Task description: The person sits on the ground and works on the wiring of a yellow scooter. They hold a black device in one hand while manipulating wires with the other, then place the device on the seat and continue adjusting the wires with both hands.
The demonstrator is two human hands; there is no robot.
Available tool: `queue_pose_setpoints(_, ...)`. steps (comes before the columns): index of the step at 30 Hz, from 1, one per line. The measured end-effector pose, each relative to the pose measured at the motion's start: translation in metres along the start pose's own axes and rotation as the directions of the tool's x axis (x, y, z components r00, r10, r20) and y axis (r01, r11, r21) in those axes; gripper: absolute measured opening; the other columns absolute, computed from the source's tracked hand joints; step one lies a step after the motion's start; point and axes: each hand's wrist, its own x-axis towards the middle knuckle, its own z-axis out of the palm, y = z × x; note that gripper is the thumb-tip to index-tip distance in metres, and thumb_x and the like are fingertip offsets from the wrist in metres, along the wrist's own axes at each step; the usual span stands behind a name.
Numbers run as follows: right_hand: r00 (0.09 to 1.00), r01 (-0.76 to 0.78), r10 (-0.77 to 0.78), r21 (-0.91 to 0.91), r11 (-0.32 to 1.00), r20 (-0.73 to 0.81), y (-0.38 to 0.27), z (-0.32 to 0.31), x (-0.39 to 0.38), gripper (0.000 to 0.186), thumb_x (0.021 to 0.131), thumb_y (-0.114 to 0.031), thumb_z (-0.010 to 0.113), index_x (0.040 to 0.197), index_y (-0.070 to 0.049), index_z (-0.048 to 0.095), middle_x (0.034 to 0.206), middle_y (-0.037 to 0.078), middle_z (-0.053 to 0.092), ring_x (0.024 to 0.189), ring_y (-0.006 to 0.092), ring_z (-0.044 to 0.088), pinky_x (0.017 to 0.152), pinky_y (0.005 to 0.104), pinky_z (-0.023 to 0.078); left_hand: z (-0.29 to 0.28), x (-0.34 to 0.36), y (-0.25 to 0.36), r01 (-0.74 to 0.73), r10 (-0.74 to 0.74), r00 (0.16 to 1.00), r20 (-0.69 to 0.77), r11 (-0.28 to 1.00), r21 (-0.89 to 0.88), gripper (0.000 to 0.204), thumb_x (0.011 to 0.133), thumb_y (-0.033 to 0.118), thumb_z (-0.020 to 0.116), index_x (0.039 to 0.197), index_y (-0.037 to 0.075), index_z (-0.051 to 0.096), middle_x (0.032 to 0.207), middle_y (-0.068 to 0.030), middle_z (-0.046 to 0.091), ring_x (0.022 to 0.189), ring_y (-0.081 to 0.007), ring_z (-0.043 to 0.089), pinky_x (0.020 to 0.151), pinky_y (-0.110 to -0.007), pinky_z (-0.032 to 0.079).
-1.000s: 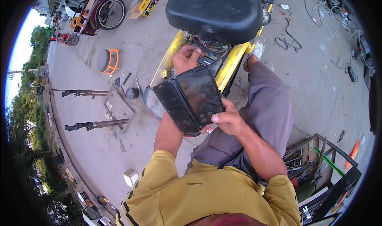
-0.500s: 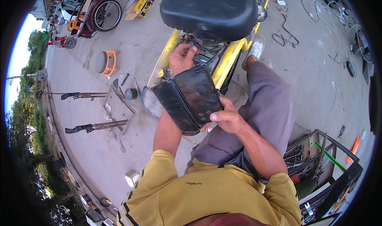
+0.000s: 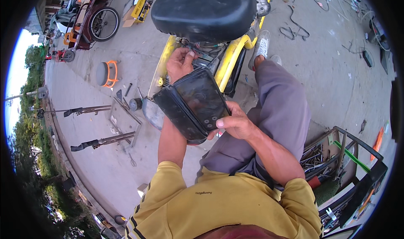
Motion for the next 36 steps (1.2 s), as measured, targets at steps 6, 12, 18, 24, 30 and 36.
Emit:
queue_pose_setpoints(6, 1.000, 0.004, -0.004, 0.001, 1.000, 0.013, 0.001, 0.003, 0.003, 0.059, 0.076, -0.010, 0.068, 0.131, 0.008, 0.055, 0.109, 0.016, 0.070, 0.093, 0.0257, 0.071, 0.069, 0.0422, 0.065, -0.006, -0.001, 0.020, 0.160, -0.160, 0.986, 0.052, 0.987, 0.010, 0.017, 0.096, 0.005, 0.065, 0.110, -0.005, 0.067, 0.091, -0.0104, 0.075, 0.060, -0.0036, 0.053, 0.055, -0.021, 0.042)
queue_pose_setpoints(12, 1.000, -0.005, 0.005, -0.010, 1.000, 0.020, 0.005, 0.006, 0.007, 0.059, 0.077, -0.009, 0.067, 0.131, 0.009, 0.055, 0.109, 0.016, 0.070, 0.092, 0.0255, 0.071, 0.069, 0.0418, 0.065, -0.007, -0.004, 0.025, 0.186, -0.187, 0.982, 0.022, 0.982, 0.036, 0.019, 0.095, 0.006, 0.067, 0.110, -0.005, 0.068, 0.091, -0.0101, 0.075, 0.056, -0.0029, 0.051, 0.050, -0.020, 0.039)
queue_pose_setpoints(18, 0.999, -0.024, 0.025, -0.024, 0.999, 0.027, 0.009, 0.004, 0.008, 0.068, 0.076, -0.009, 0.066, 0.138, 0.010, 0.046, 0.116, 0.021, 0.067, 0.090, 0.0296, 0.072, 0.065, 0.0429, 0.063, 0.001, -0.001, 0.022, 0.191, -0.186, 0.980, -0.070, 0.979, 0.068, 0.017, 0.094, 0.005, 0.067, 0.106, -0.006, 0.067, 0.085, -0.0101, 0.075, 0.054, -0.0043, 0.051, 0.047, -0.022, 0.038)
queue_pose_setpoints(24, 0.999, -0.036, 0.037, -0.032, 0.999, 0.039, 0.009, 0.008, 0.014, 0.069, 0.075, -0.008, 0.066, 0.138, 0.010, 0.046, 0.116, 0.021, 0.066, 0.090, 0.0301, 0.072, 0.064, 0.0429, 0.062, 0.000, 0.001, 0.008, 0.089, -0.089, 0.995, -0.034, 0.996, -0.019, 0.013, 0.094, 0.003, 0.065, 0.105, -0.005, 0.066, 0.085, -0.0104, 0.075, 0.052, -0.0030, 0.050, 0.045, -0.020, 0.036)
queue_pose_setpoints(30, 0.999, -0.034, 0.034, -0.013, 0.999, 0.021, 0.006, 0.013, 0.014, 0.058, 0.077, -0.008, 0.066, 0.130, 0.012, 0.053, 0.109, 0.017, 0.068, 0.093, 0.0253, 0.070, 0.068, 0.0393, 0.065, -0.003, 0.001, 0.017, 0.148, -0.147, 0.989, -0.015, 0.988, 0.033, 0.014, 0.095, 0.006, 0.065, 0.106, -0.004, 0.067, 0.088, -0.0104, 0.075, 0.052, -0.0028, 0.050, 0.046, -0.019, 0.037)
queue_pose_setpoints(36, 0.999, -0.046, 0.047, -0.039, 0.998, 0.016, 0.008, 0.003, 0.013, 0.060, 0.076, -0.011, 0.066, 0.130, 0.011, 0.054, 0.110, 0.017, 0.067, 0.093, 0.0253, 0.070, 0.070, 0.0394, 0.065, -0.007, -0.002, 0.024, 0.182, -0.183, 0.983, 0.011, 0.982, 0.040, 0.021, 0.095, 0.009, 0.067, 0.111, -0.005, 0.069, 0.089, -0.0093, 0.076, 0.052, -0.0041, 0.048, 0.047, -0.020, 0.040)
